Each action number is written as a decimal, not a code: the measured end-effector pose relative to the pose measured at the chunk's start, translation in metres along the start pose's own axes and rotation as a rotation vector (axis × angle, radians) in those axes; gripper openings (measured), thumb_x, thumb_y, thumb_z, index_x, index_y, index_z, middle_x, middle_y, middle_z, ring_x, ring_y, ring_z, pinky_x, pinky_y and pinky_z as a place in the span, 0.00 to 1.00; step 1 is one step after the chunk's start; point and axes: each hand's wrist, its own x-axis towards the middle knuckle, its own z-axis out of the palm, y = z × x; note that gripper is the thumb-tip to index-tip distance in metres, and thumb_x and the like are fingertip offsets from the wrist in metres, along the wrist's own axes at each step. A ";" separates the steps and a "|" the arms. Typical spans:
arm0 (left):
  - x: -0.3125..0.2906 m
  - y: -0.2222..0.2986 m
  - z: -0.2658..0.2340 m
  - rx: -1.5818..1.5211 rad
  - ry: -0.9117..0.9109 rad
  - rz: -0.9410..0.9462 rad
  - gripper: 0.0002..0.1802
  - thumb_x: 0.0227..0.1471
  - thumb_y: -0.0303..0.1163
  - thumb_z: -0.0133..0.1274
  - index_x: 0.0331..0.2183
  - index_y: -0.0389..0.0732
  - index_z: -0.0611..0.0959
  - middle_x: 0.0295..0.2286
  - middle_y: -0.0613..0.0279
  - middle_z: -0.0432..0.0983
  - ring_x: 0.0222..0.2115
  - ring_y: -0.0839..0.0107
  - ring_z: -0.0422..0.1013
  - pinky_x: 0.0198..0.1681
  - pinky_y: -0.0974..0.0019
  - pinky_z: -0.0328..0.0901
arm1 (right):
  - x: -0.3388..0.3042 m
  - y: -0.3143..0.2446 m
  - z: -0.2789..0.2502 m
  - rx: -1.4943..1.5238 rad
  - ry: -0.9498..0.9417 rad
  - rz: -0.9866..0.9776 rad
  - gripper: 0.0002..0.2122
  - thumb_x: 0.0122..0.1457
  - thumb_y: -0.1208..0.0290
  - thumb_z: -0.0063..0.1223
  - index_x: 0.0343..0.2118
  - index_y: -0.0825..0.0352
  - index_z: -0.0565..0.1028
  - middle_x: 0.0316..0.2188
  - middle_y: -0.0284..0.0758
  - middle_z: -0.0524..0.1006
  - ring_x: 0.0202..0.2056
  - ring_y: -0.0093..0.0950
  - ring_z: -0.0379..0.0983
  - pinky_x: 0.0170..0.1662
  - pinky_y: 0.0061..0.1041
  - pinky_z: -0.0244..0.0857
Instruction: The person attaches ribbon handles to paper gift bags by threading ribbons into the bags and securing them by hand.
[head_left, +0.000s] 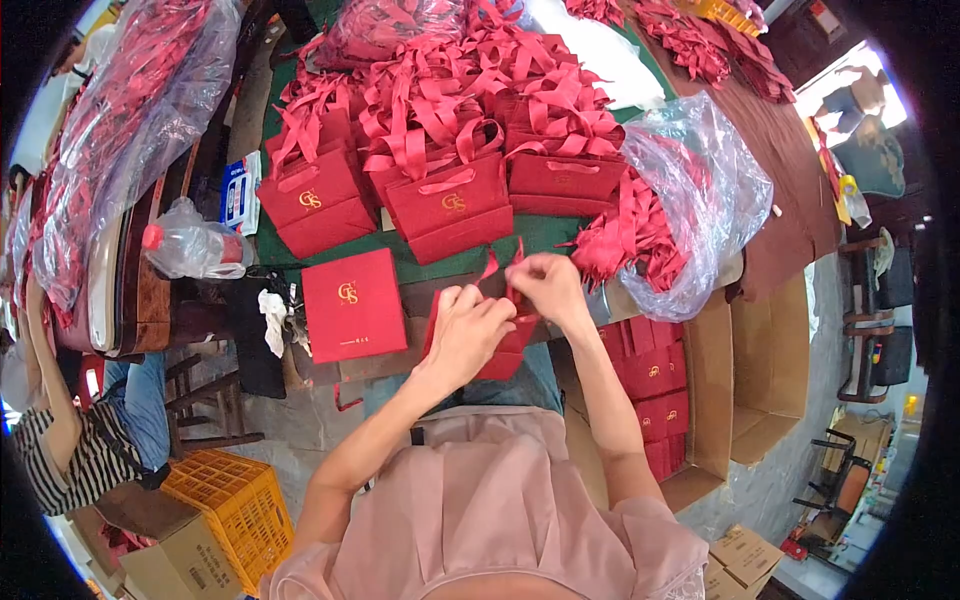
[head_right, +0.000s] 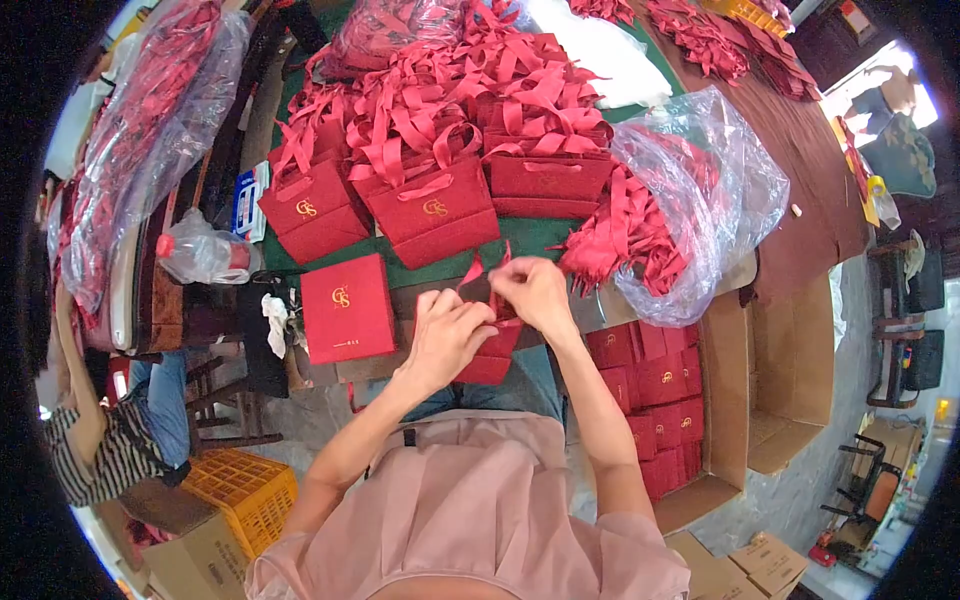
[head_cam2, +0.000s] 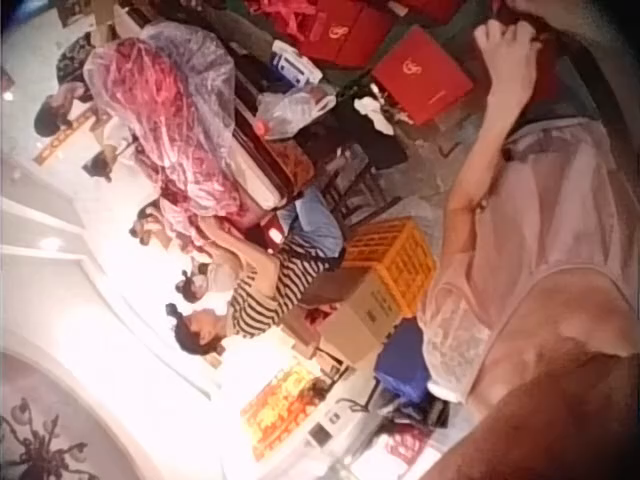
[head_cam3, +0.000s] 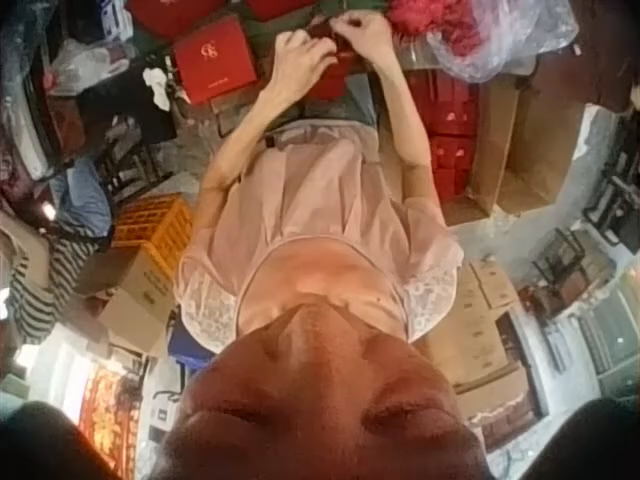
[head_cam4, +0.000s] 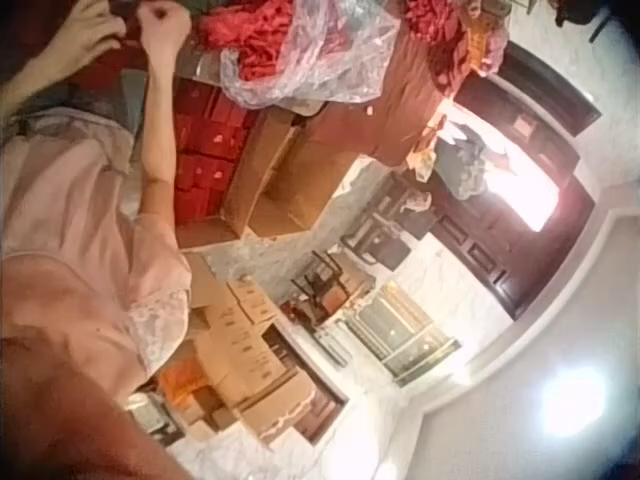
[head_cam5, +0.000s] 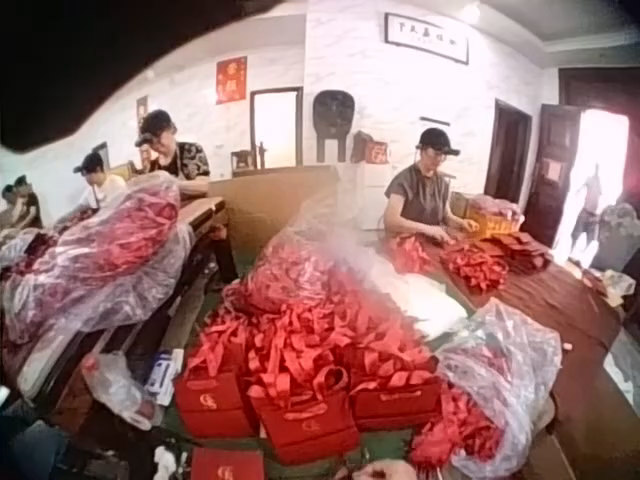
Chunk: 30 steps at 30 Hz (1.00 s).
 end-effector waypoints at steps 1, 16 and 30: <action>0.001 0.003 0.002 -0.001 0.007 0.016 0.11 0.46 0.35 0.64 0.32 0.48 0.79 0.25 0.70 0.76 0.32 0.67 0.67 0.44 0.58 0.56 | 0.004 -0.001 0.003 0.040 0.147 -0.142 0.11 0.53 0.64 0.63 0.29 0.69 0.83 0.25 0.40 0.81 0.28 0.31 0.79 0.33 0.30 0.70; 0.022 -0.031 0.011 -0.087 0.099 -0.287 0.12 0.44 0.32 0.65 0.33 0.46 0.80 0.29 0.65 0.79 0.34 0.63 0.72 0.44 0.57 0.58 | -0.047 -0.007 -0.031 -0.415 -0.141 -0.460 0.11 0.52 0.65 0.65 0.27 0.66 0.76 0.27 0.38 0.76 0.33 0.38 0.76 0.37 0.36 0.68; -0.017 0.028 0.020 -0.869 -0.016 -0.585 0.14 0.62 0.26 0.49 0.47 0.35 0.67 0.28 0.55 0.77 0.29 0.65 0.75 0.36 0.61 0.68 | -0.024 -0.017 0.007 0.287 0.089 -0.029 0.10 0.59 0.67 0.61 0.28 0.69 0.77 0.16 0.30 0.77 0.20 0.14 0.70 0.24 0.21 0.63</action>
